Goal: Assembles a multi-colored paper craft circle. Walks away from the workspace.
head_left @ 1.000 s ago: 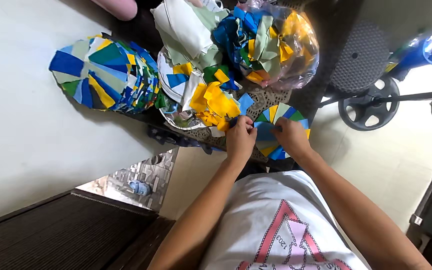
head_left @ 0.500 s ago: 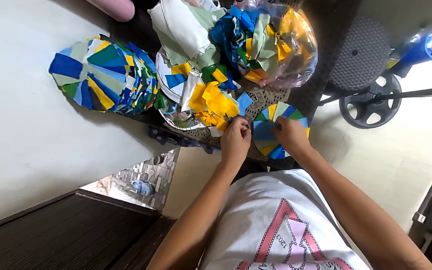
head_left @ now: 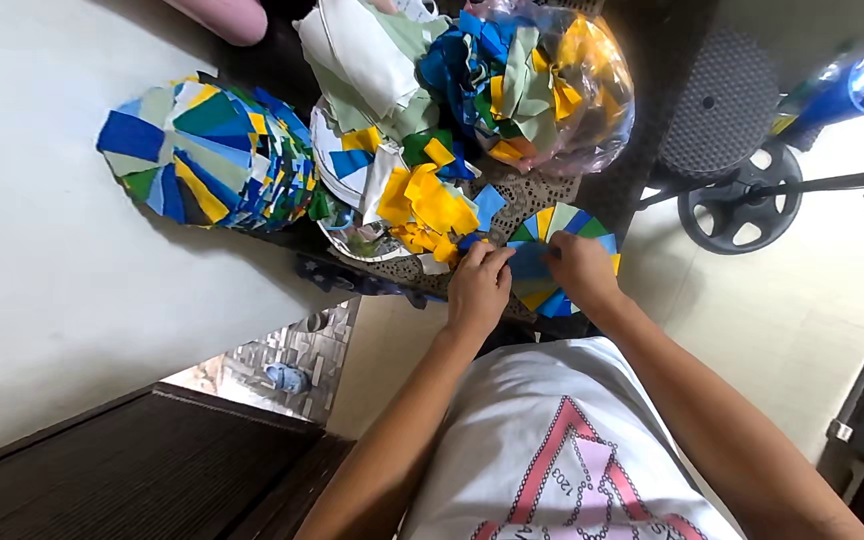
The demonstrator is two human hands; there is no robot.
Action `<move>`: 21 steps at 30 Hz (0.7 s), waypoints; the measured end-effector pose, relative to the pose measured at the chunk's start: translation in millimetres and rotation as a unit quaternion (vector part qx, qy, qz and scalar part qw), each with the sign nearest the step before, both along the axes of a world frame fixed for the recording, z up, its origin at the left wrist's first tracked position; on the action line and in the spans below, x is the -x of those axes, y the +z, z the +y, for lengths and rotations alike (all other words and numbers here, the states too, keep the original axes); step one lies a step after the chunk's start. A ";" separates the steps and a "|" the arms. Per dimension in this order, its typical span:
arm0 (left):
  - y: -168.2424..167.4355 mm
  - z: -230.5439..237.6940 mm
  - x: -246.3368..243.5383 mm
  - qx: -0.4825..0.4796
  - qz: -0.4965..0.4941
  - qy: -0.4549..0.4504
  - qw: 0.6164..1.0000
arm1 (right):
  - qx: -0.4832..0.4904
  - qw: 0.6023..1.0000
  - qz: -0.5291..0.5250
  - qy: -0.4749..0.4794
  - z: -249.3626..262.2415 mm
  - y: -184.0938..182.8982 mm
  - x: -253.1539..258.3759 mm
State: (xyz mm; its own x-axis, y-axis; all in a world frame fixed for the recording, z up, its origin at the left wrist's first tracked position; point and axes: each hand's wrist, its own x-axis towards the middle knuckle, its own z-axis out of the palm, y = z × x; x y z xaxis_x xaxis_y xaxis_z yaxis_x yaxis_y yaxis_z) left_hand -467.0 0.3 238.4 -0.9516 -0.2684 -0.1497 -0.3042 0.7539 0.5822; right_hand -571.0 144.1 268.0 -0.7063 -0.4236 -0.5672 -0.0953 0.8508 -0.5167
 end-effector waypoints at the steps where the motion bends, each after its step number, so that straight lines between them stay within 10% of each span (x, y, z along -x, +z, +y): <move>1: -0.9 0.2 -0.3 0.008 0.004 -0.005 1.000 | 0.000 1.000 0.002 0.001 -0.2 -0.1 -0.3; 21: 5.0 -0.4 9.9 -0.005 -0.076 0.036 0.996 | -0.002 1.000 -0.004 -0.017 2.0 -2.2 -0.8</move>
State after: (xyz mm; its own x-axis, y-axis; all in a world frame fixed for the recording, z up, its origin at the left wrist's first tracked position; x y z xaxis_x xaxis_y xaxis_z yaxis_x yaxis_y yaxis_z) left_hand -477.0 -0.1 243.4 -0.8957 -0.3331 -0.2944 -0.4432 0.7216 0.5319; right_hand -570.2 146.1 265.8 -0.7164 -0.3965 -0.5741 -0.0621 0.8558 -0.5135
